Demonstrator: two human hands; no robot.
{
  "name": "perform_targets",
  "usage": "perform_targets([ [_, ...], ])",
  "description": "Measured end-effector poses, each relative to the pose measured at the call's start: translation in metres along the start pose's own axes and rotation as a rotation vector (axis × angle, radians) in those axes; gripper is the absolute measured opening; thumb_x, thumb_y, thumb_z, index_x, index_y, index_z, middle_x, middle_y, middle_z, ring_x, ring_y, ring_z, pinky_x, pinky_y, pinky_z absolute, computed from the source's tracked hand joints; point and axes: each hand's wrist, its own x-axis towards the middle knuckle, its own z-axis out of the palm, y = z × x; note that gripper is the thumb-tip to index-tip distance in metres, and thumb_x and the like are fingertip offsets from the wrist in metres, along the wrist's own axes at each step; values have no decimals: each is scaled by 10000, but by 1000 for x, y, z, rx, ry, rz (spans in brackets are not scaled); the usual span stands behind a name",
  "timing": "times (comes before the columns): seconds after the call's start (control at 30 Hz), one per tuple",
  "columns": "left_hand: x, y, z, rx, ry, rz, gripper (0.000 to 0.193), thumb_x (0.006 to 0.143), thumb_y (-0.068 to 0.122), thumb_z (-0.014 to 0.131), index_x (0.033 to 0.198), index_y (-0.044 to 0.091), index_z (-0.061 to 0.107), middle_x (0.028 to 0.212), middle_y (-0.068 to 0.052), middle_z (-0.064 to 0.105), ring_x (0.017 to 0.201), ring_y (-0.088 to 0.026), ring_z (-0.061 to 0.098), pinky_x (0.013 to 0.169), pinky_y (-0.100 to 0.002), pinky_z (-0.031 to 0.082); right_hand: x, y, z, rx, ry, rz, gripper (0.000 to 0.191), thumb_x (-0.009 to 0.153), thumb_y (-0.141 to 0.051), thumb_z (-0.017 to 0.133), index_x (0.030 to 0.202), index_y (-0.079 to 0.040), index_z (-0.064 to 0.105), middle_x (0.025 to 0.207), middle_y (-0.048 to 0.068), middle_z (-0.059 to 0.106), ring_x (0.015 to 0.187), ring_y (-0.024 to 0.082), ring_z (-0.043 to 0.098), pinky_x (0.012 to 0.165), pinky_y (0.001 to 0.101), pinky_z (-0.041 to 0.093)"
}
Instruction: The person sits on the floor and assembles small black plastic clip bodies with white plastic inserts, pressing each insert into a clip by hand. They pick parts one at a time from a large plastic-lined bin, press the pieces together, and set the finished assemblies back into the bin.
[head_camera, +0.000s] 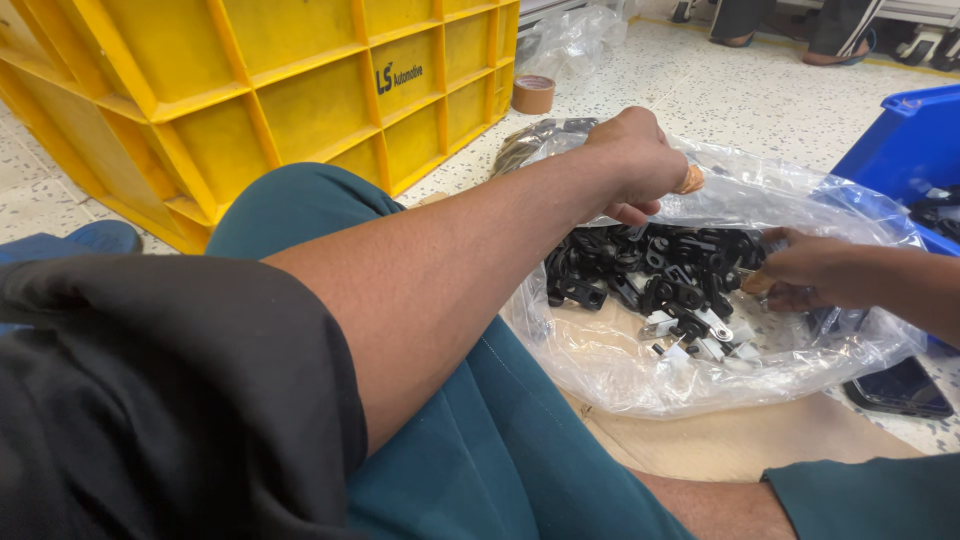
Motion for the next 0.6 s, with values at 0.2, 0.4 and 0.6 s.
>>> perform_targets([
  [0.2,0,-5,0,42,3,-3,371,841,232,765,1143,24,708,992,-112,762,753,-153,757,573,-277,671,6,-1,9,21,-6,-32,647,860,-26,758,1455,-77,512,1197,190,649,985,279,658,807,419,619],
  [0.4,4,-13,-5,43,24,-16,331,852,193,748,1133,25,693,977,-120,771,743,-165,768,566,-292,661,-25,5,23,-44,-9,-48,669,835,25,757,1451,-123,543,1198,143,680,998,276,682,846,394,641],
  [0.6,-5,-25,-8,42,4,-48,261,886,126,682,1128,29,698,950,-122,771,752,-171,755,570,-295,637,-75,-9,25,-103,-65,-339,603,828,-6,735,1407,-138,629,1305,99,702,1131,210,707,940,362,621],
])
